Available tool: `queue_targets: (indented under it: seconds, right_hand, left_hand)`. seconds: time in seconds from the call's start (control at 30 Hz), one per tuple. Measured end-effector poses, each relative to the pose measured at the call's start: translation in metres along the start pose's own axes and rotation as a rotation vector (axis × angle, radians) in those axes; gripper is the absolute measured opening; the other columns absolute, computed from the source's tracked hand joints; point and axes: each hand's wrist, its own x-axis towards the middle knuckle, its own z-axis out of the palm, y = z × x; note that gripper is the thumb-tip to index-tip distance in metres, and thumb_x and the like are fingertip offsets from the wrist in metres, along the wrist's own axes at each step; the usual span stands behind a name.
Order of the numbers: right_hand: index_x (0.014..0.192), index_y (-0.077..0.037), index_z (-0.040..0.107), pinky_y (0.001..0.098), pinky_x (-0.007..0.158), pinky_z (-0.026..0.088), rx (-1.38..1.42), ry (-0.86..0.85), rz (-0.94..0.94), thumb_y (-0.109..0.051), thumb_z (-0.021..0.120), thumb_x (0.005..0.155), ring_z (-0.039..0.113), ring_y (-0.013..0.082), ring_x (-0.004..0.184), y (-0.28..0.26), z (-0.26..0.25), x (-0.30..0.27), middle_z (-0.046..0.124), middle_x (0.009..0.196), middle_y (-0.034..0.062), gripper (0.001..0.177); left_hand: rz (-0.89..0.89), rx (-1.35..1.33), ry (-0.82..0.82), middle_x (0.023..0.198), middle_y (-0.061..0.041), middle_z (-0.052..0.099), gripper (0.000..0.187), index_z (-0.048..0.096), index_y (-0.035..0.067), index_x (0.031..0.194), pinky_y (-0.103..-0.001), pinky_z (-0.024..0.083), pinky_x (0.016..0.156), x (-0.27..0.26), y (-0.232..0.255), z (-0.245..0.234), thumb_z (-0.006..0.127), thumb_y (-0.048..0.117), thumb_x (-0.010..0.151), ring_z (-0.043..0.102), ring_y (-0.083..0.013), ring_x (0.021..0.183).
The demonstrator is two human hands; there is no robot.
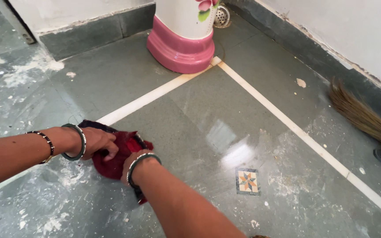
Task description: The person wipes the floor around a pink pedestal sink with a maroon cloth, then rinses the cloth under running water in the sink. After wringing it out, the person wipes the tiled wall above the sink and the sink basin itself.
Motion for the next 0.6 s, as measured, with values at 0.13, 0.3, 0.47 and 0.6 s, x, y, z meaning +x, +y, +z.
queue_targets:
  seconds: [0.13,0.3,0.47,0.6]
  right_hand:
    - [0.119,-0.006,0.076,0.0428,0.098,0.054,0.188,0.05,-0.069,-0.042,0.056,0.087,0.07,0.0342,0.114,-0.026,0.019,0.003,0.073,0.122,0.0192,0.052]
    - [0.125,0.002,0.068,0.046,0.097,0.052,0.52,0.148,-0.228,-0.057,0.053,0.093,0.066,0.0406,0.114,-0.053,0.018,0.019,0.067,0.126,0.0241,0.069]
    - [0.115,-0.001,0.073,0.0437,0.087,0.057,1.098,0.157,-0.373,-0.058,0.058,0.082,0.075,0.0381,0.098,-0.028,-0.051,0.012,0.078,0.105,0.0219,0.068]
    - [0.111,-0.01,0.078,0.0413,0.083,0.057,0.546,0.288,-0.324,-0.056,0.063,0.073,0.076,0.0327,0.091,-0.008,-0.142,-0.012,0.08,0.098,0.0159,0.062]
  left_hand:
    - [-0.004,0.064,-0.188,0.108,-0.002,0.063,0.035,0.074,0.022,0.093,-0.038,0.053,0.085,0.003,-0.014,0.009,0.073,-0.006,0.072,0.065,-0.0259,0.106]
    - [-0.263,-0.008,-0.453,0.104,0.004,0.075,0.038,0.077,0.024,0.101,-0.036,0.054,0.075,-0.016,-0.054,0.004,0.073,-0.002,0.073,0.068,-0.0164,0.097]
    - [-0.384,-0.328,-0.417,0.097,0.002,0.077,0.035,0.078,0.018,0.102,-0.035,0.055,0.076,-0.054,-0.124,-0.043,0.071,-0.004,0.075,0.068,-0.0154,0.091]
    - [-0.549,-0.607,-0.268,0.09,-0.001,0.079,0.03,0.08,0.01,0.1,-0.035,0.057,0.076,-0.116,-0.152,-0.095,0.068,-0.004,0.076,0.071,-0.0169,0.085]
